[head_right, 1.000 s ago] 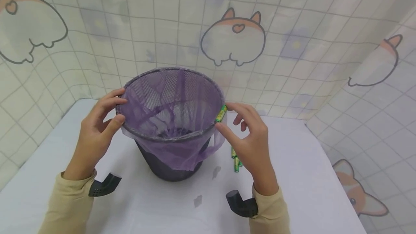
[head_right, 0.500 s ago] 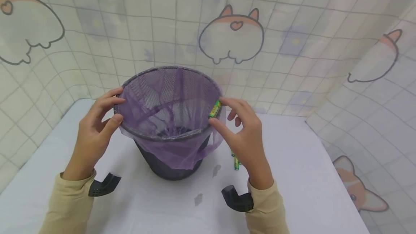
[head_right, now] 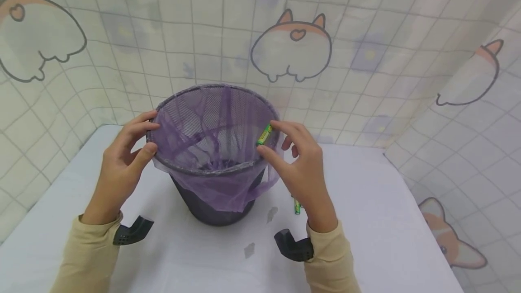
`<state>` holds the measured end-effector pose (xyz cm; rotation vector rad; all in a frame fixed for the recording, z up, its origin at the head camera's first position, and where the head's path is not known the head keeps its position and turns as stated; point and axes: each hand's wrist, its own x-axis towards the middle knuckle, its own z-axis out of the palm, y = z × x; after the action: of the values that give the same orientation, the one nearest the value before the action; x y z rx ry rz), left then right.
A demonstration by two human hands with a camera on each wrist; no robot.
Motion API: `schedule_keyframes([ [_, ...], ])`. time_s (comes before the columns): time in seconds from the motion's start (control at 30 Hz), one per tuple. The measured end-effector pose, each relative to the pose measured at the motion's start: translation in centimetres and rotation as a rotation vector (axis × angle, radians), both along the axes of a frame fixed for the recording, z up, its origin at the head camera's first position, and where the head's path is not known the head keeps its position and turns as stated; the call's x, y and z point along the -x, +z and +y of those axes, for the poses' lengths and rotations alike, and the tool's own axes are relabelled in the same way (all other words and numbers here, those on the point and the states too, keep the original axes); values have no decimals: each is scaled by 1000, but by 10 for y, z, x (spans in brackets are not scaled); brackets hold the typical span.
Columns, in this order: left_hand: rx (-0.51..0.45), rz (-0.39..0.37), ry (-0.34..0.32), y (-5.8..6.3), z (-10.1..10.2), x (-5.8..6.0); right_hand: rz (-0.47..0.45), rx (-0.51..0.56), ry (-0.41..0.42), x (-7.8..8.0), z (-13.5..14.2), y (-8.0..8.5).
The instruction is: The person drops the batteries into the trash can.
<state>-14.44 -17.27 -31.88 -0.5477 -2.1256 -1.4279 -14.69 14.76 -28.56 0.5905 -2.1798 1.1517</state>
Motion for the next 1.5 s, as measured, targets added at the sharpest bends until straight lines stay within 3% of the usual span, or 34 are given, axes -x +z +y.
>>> schedule_keyframes([
  [0.77, -6, 3, -1, -1, 0, 1, -31, 32, 55, 3, 2, -6],
  [1.17, -9, 2, -1, 0, 1, 1, 26, 72, 44, 2, 5, -9],
  [1.5, -5, 2, 3, 1, 1, 1, 21, 64, 23, 0, 12, -11],
])
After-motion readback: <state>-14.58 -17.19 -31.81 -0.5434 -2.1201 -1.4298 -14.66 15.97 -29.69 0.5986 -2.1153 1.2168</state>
